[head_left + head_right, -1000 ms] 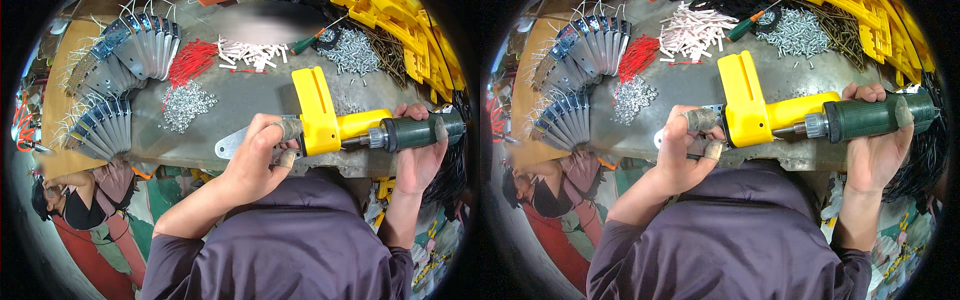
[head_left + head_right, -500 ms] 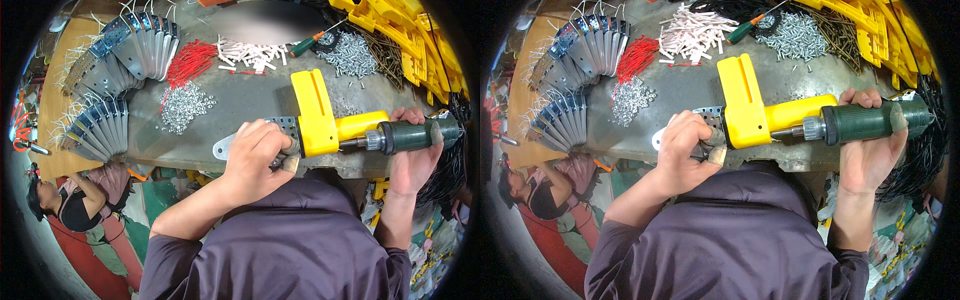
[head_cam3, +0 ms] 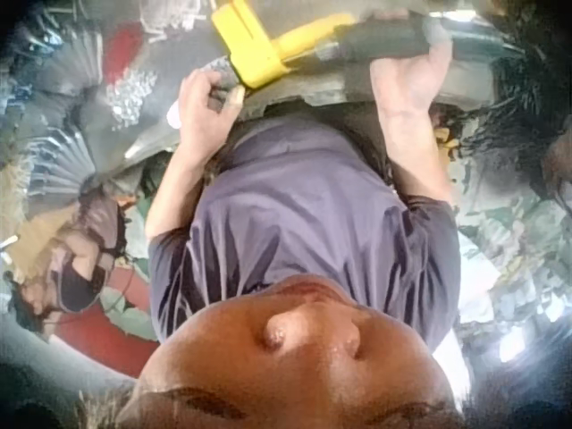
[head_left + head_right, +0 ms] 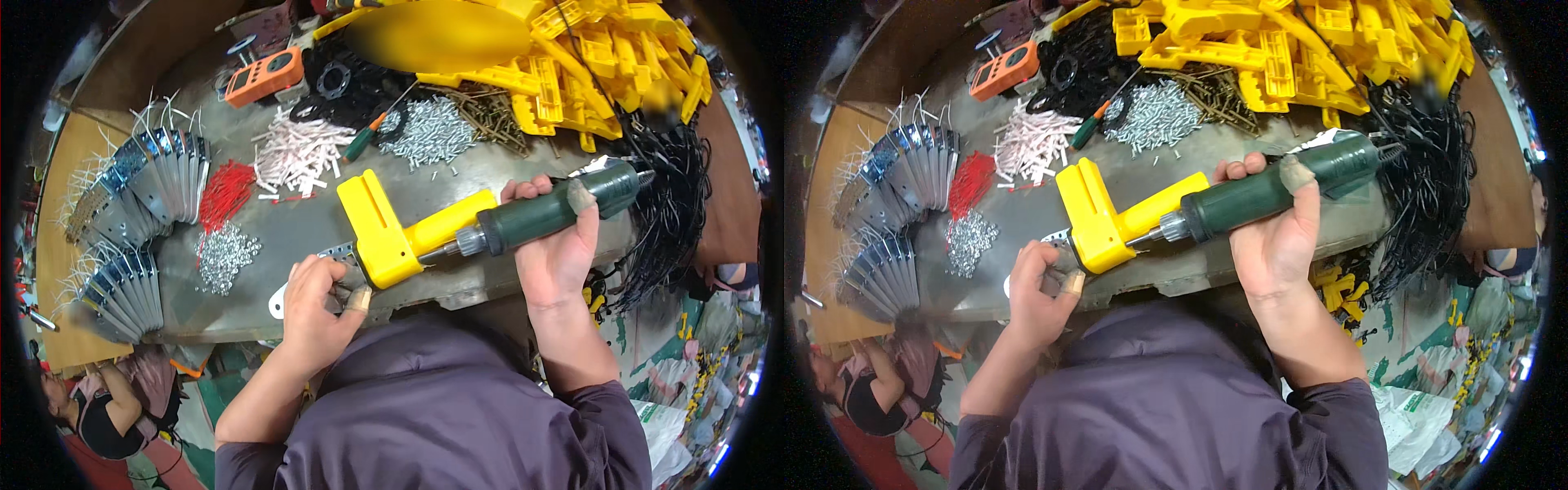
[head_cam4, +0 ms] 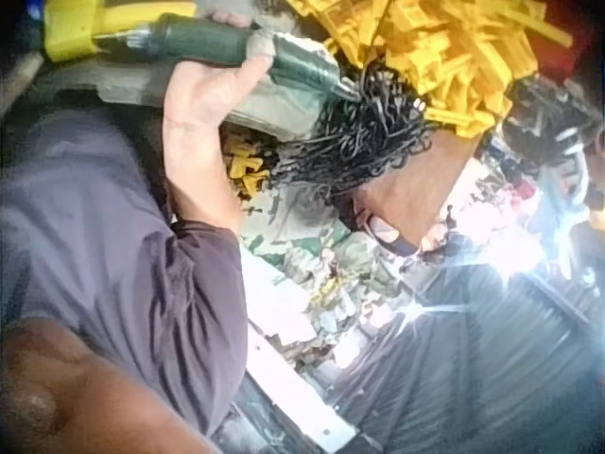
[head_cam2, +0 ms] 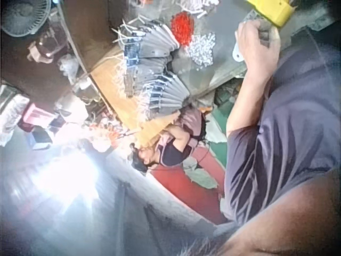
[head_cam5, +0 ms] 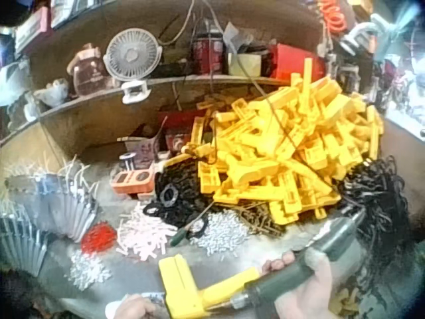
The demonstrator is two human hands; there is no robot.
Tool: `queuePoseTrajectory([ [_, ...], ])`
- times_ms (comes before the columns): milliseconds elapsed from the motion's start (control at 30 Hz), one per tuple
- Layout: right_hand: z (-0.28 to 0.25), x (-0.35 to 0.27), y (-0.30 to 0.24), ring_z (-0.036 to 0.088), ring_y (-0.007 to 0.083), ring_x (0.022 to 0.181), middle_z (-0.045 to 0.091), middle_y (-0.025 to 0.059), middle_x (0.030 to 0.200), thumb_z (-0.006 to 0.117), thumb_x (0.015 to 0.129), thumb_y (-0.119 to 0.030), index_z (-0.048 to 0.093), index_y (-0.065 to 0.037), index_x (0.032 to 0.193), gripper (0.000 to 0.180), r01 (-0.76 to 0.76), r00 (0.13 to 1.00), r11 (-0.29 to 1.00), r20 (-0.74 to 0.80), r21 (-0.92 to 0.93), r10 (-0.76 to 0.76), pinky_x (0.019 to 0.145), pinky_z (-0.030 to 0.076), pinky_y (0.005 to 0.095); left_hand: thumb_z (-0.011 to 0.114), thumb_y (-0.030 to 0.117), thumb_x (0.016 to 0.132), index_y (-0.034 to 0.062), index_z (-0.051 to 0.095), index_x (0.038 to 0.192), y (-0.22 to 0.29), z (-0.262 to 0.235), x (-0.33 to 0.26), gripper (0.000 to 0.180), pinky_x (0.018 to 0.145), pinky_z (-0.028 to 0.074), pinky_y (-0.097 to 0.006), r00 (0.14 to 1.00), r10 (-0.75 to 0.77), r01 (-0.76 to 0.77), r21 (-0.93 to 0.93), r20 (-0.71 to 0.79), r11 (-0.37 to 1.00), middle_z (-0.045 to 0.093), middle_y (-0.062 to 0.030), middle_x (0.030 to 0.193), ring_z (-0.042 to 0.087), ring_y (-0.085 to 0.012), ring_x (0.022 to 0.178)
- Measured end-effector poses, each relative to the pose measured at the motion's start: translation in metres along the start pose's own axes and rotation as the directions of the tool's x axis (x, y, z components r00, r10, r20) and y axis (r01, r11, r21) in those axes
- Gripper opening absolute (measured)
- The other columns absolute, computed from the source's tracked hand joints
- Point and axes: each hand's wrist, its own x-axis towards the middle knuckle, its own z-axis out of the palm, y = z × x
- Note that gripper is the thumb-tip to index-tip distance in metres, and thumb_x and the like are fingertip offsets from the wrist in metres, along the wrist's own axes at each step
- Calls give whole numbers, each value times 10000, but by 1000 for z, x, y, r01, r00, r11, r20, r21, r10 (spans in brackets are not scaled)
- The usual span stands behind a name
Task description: Assembling a yellow electrical device housing by connecting internal wires and using an electric screwdriver to secure components.
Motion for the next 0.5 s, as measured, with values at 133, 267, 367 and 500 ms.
queuePoseTrajectory([
  [133, 18, -4, -38, 614, 242, 913, 616, 115, 968, 589, 935, -465, 555, -26, 1046, 455, 64, 992, 904, 124, -423, -13, 876, 512, 427, 849, 106, 595, 29, 516, 1087, 3, -1, 2, 599, 828, 419, -424, 990, 138, -135, 145, -12, 980, 526, -172, 1060, 508, -370, 963],
  [267, 25, 15, -83, 649, 316, 852, 636, 208, 964, 702, 831, -291, 452, -15, 1180, 510, 485, 872, -418, 459, -768, 168, 751, 508, 416, 854, 118, 592, 14, 492, 1165, 4, -11, -2, 687, 933, 422, -456, 999, 43, -40, 323, -4, 945, 518, -218, 1175, 506, -418, 1087],
  [367, -4, 28, -92, 589, 394, 897, 585, 212, 982, 694, 811, -203, 457, -72, 1235, 503, 337, 942, -781, 194, -526, 275, 829, 475, 481, 785, 92, 714, -9, 426, 1235, -11, -24, -10, 640, 940, 434, -430, 990, -143, 135, 220, 18, 966, 519, -212, 1181, 516, -354, 1115],
  [500, -34, 28, -119, 585, 384, 871, 574, 181, 980, 668, 824, -171, 499, -67, 1191, 417, 403, 884, -810, 409, -426, 224, 822, 477, 459, 490, 29, 910, -44, 194, 1381, -52, -32, -16, 561, 987, 391, -383, 935, 89, -60, 93, -344, 994, 471, -188, 1192, 486, -267, 1120],
])
